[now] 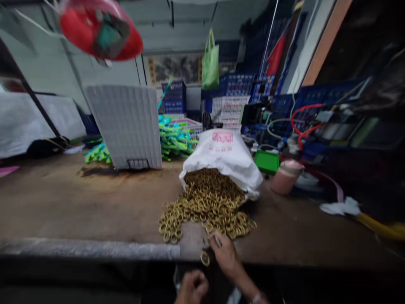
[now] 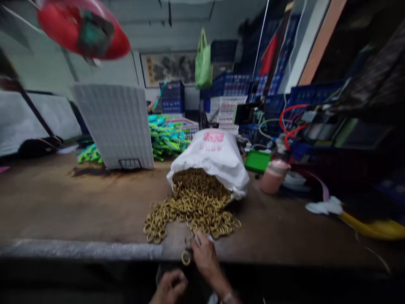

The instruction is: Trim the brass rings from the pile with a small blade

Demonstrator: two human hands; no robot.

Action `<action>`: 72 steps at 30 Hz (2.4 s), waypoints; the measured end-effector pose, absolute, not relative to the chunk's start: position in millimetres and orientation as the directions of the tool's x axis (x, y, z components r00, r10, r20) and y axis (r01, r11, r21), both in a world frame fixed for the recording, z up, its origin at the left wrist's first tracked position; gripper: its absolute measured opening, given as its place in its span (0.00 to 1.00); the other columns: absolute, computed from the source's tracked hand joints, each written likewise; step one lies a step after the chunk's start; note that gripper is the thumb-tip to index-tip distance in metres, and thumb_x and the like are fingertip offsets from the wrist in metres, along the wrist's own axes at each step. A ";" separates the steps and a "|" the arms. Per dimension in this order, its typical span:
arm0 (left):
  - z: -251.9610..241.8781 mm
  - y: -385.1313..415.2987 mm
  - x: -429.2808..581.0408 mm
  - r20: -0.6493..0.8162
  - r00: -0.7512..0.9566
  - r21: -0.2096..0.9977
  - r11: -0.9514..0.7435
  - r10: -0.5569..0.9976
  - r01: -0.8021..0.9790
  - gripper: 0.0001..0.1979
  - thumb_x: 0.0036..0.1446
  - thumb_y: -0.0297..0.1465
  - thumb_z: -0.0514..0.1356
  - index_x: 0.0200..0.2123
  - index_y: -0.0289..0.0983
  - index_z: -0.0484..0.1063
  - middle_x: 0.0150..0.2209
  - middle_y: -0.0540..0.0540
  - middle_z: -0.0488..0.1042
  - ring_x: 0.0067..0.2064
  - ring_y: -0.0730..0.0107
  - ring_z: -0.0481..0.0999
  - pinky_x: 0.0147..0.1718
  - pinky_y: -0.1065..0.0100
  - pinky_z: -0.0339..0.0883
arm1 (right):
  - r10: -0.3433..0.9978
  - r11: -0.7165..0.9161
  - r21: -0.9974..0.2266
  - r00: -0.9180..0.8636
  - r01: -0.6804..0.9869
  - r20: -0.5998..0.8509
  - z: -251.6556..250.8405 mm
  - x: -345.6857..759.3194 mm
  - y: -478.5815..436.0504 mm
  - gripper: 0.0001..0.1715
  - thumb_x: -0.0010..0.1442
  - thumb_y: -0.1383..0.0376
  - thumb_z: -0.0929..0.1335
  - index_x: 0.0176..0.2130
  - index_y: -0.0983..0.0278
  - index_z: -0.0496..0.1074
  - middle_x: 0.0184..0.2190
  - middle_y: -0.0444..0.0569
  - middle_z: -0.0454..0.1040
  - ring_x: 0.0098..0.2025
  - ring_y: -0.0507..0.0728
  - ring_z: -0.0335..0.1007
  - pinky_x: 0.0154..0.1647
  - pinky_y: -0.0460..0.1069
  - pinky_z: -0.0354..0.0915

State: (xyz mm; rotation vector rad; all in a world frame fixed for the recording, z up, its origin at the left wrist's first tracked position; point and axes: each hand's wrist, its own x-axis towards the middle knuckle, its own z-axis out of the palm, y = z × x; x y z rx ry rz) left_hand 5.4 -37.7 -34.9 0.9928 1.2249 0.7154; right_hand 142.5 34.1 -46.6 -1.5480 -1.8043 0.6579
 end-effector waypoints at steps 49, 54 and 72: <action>-17.2 -3.4 8.4 -0.014 0.191 0.989 -0.015 0.981 0.148 0.10 0.54 0.33 0.54 0.26 0.34 0.68 0.22 0.51 0.67 0.25 0.75 0.66 0.25 0.74 0.60 | 0.967 -0.183 -0.968 -0.146 0.171 -0.208 -20.0 142.9 15.3 0.14 0.51 0.56 0.63 0.25 0.65 0.66 0.19 0.40 0.61 0.22 0.48 0.54 0.24 0.43 0.54; -11.1 -5.9 8.0 -0.267 0.197 0.962 0.272 0.943 0.001 0.13 0.52 0.39 0.56 0.25 0.34 0.65 0.19 0.54 0.63 0.18 0.81 0.59 0.17 0.77 0.54 | 0.970 -0.144 -0.961 -0.160 0.238 -0.185 -16.7 143.1 15.8 0.15 0.50 0.56 0.62 0.24 0.65 0.65 0.18 0.40 0.61 0.23 0.49 0.55 0.26 0.44 0.55; -6.4 -9.7 6.8 -0.353 0.219 0.884 0.401 0.910 -0.240 0.14 0.51 0.41 0.57 0.29 0.35 0.63 0.23 0.53 0.66 0.17 0.83 0.60 0.16 0.79 0.56 | 0.965 0.151 -0.784 -0.264 0.602 -0.016 -17.2 145.4 4.9 0.09 0.54 0.68 0.57 0.25 0.62 0.62 0.19 0.42 0.65 0.23 0.50 0.60 0.26 0.44 0.52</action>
